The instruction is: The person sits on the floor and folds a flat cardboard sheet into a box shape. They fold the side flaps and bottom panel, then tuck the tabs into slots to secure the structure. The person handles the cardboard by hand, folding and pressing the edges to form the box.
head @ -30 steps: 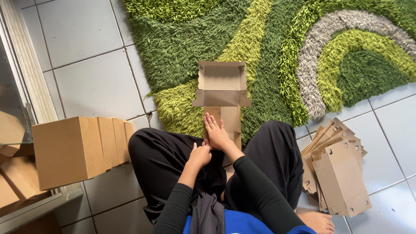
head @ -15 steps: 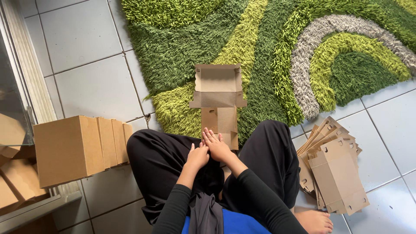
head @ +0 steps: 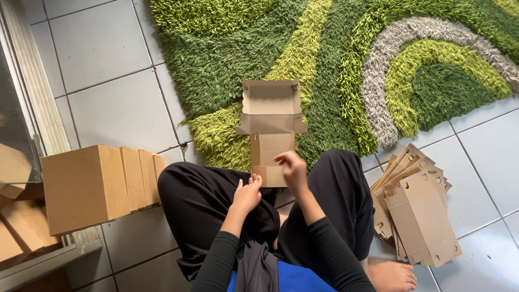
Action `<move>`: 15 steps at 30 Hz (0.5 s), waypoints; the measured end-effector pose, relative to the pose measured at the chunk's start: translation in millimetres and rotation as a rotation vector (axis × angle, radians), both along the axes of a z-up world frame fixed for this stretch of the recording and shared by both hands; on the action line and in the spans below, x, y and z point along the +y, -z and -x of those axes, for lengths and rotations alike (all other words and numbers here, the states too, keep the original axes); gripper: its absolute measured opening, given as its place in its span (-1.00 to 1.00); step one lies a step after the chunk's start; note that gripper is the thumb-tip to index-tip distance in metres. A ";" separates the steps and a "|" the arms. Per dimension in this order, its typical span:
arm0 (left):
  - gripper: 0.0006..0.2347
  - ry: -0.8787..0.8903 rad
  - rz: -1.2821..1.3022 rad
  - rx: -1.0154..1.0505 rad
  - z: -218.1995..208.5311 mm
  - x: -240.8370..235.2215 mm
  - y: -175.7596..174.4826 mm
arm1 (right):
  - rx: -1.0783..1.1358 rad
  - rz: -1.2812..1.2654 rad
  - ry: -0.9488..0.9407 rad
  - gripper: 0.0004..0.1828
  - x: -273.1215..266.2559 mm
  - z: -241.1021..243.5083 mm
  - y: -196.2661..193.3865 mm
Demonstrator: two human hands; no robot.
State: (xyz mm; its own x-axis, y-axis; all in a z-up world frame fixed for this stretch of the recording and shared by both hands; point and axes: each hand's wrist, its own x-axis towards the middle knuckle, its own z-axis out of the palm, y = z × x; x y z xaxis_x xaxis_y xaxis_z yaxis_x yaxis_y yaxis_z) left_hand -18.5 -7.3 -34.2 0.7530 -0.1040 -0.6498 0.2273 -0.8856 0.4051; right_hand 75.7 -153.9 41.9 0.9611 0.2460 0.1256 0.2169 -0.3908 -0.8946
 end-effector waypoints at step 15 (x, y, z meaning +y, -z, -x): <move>-0.58 -0.048 -0.120 -0.378 16.4 -5.9 30.9 | 0.497 -0.513 0.418 -0.28 -22.5 -65.9 78.4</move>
